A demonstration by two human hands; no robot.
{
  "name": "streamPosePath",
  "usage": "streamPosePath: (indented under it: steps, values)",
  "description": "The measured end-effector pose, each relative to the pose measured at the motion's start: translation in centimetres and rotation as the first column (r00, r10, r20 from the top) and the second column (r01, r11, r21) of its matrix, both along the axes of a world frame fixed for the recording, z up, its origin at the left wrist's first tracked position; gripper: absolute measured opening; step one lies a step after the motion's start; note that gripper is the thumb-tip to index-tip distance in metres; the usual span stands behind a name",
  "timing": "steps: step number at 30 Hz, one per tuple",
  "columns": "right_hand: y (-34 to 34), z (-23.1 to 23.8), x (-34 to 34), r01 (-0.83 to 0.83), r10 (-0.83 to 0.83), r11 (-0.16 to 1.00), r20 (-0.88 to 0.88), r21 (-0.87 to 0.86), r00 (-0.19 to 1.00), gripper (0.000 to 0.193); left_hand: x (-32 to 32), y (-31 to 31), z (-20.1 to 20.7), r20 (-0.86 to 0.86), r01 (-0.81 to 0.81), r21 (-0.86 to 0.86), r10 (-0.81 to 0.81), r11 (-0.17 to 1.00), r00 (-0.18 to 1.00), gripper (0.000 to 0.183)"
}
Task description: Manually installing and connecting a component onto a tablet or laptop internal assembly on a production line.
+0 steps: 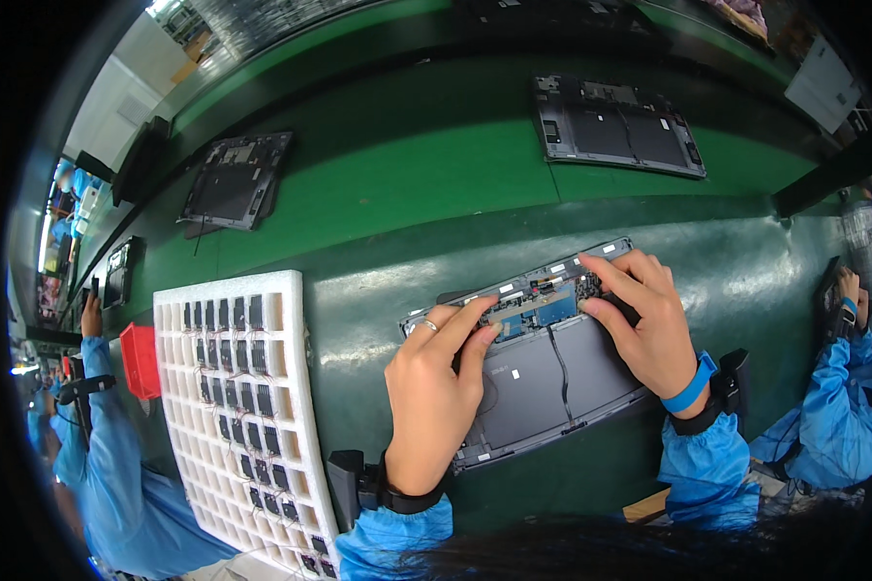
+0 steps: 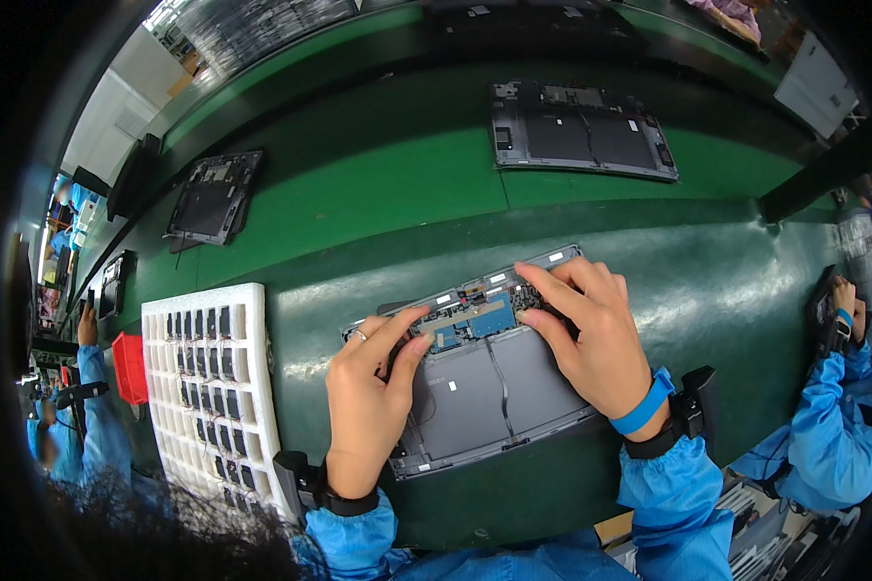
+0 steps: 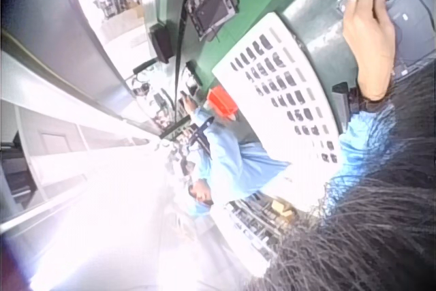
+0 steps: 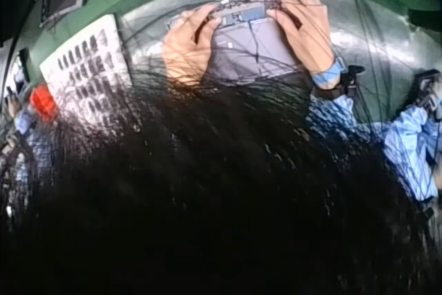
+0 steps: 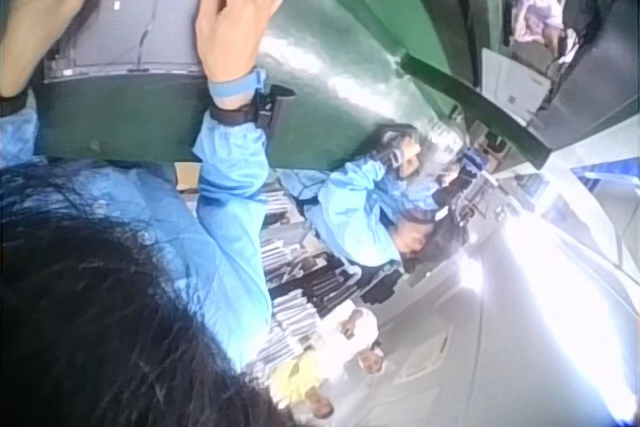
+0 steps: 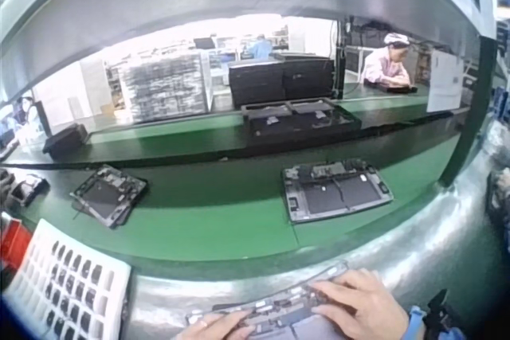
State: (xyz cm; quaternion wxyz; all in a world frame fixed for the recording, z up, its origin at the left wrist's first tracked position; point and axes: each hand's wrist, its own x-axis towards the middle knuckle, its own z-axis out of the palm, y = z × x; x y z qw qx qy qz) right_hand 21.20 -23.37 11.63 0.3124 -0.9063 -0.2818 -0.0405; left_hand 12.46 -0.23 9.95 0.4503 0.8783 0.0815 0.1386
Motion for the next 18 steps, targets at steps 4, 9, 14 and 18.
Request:
streamPosePath:
  steps: [4,9,14,18]
  values:
    - [-0.2,-0.2,0.1,-0.004,0.005,1.000,-0.027,0.025,1.000,0.047,0.1,-0.1,0.0,0.009,-0.006,-0.031,0.007,0.999,1.000,0.034]
    - [-0.1,-0.2,0.1,0.005,-0.004,1.000,-0.028,0.021,1.000,0.047,0.0,-0.2,0.3,-0.040,-0.011,-0.025,0.010,1.000,0.999,0.034]
    - [-0.2,0.1,0.2,-0.017,0.015,0.999,-0.046,-0.039,0.999,0.045,-0.1,-0.4,-1.3,0.048,0.014,0.028,-0.016,1.000,0.999,0.037]
    - [-0.7,0.8,0.5,-0.008,0.004,0.998,-0.048,-0.068,0.999,0.044,0.1,-1.1,-0.9,0.084,0.084,0.173,-0.100,0.981,0.991,0.040]
